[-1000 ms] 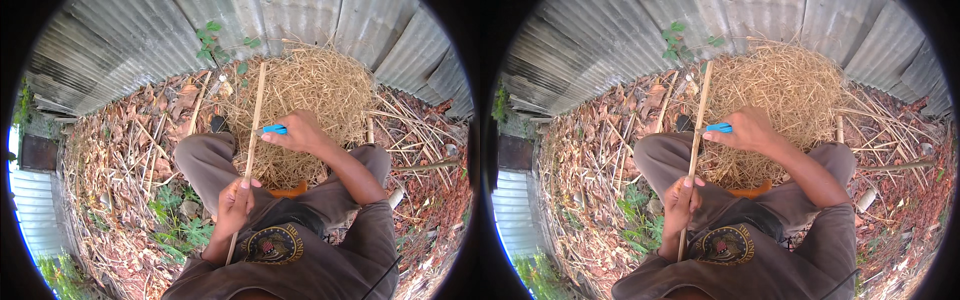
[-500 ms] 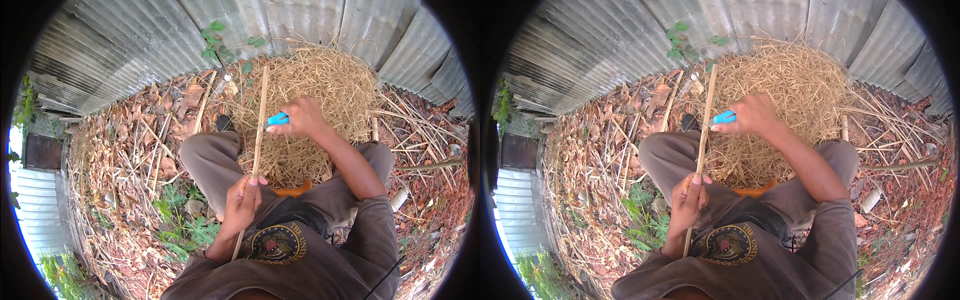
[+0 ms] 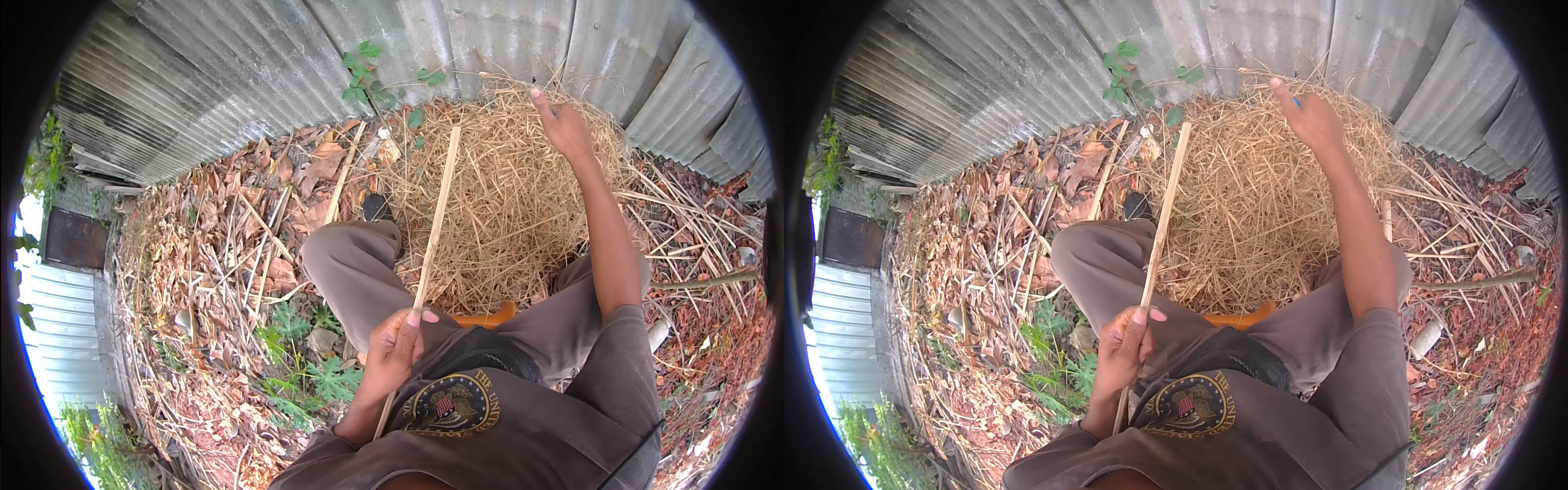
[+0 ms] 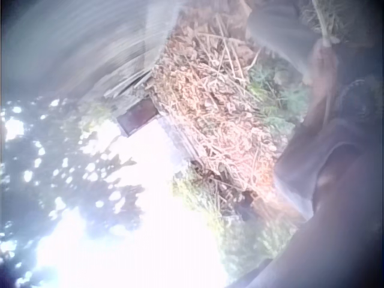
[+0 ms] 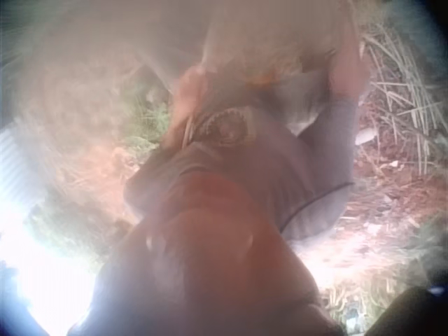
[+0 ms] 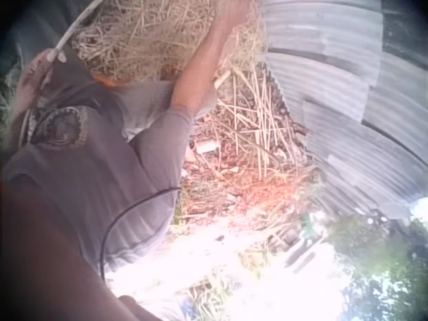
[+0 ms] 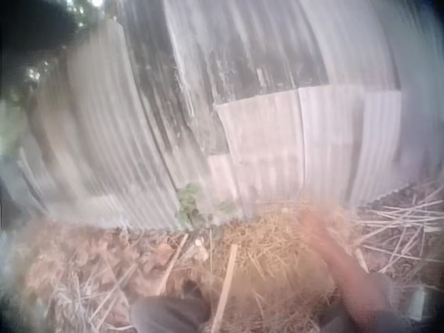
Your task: The person sits on the ground and uses a blue utility knife to shave and smooth a long bamboo stick. They repeatedly run the blade along the stick's length to remove splinters and create a smooth surface, occasionally picking up and discarding pieces of bamboo.
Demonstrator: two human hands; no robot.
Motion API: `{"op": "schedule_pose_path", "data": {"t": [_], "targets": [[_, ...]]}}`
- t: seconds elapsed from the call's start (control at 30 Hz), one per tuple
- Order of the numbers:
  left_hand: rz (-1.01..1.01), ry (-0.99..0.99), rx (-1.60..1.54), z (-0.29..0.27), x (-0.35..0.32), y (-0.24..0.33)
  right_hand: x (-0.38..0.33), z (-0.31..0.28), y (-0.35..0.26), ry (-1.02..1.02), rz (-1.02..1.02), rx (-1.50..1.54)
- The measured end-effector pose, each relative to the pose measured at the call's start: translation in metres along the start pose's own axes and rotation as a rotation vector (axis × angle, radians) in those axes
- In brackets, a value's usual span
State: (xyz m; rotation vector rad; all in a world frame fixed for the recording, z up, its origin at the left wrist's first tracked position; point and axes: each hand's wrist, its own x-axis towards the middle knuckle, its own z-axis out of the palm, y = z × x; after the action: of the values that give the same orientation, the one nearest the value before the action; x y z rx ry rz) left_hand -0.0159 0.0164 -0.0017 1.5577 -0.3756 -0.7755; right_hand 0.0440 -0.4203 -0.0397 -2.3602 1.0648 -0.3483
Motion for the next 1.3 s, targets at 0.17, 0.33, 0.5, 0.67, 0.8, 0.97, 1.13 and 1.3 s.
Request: {"op": "schedule_pose_path", "data": {"t": [0.17,0.33,0.5,0.67,0.8,0.97,1.13,1.3], "targets": [[0.020,0.023,0.024,0.009,0.025,0.008,-0.110,0.026,-0.056,-0.318,-0.369,0.210],[0.095,0.044,0.036,0.013,0.032,0.009,-0.142,0.022,-0.066,-0.438,-0.524,0.259],[0.062,0.064,0.029,0.018,0.032,0.007,-0.137,0.026,-0.066,-0.421,-0.531,0.183],[0.061,0.083,0.216,0.023,0.028,0.015,-0.136,0.036,-0.062,-0.281,-0.606,0.070],[0.041,0.089,0.290,0.025,0.029,0.016,-0.128,0.044,-0.057,-0.203,-0.680,0.033],[0.065,0.091,0.287,0.025,0.029,0.012,-0.121,0.049,-0.054,-0.156,-0.726,0.000],[0.106,0.094,0.282,0.025,0.031,0.007,-0.110,0.054,-0.050,-0.124,-0.743,-0.058],[0.081,0.025,0.243,0.029,0.013,0.006,-0.066,0.037,-0.041,-0.153,-0.469,-0.102]]}}
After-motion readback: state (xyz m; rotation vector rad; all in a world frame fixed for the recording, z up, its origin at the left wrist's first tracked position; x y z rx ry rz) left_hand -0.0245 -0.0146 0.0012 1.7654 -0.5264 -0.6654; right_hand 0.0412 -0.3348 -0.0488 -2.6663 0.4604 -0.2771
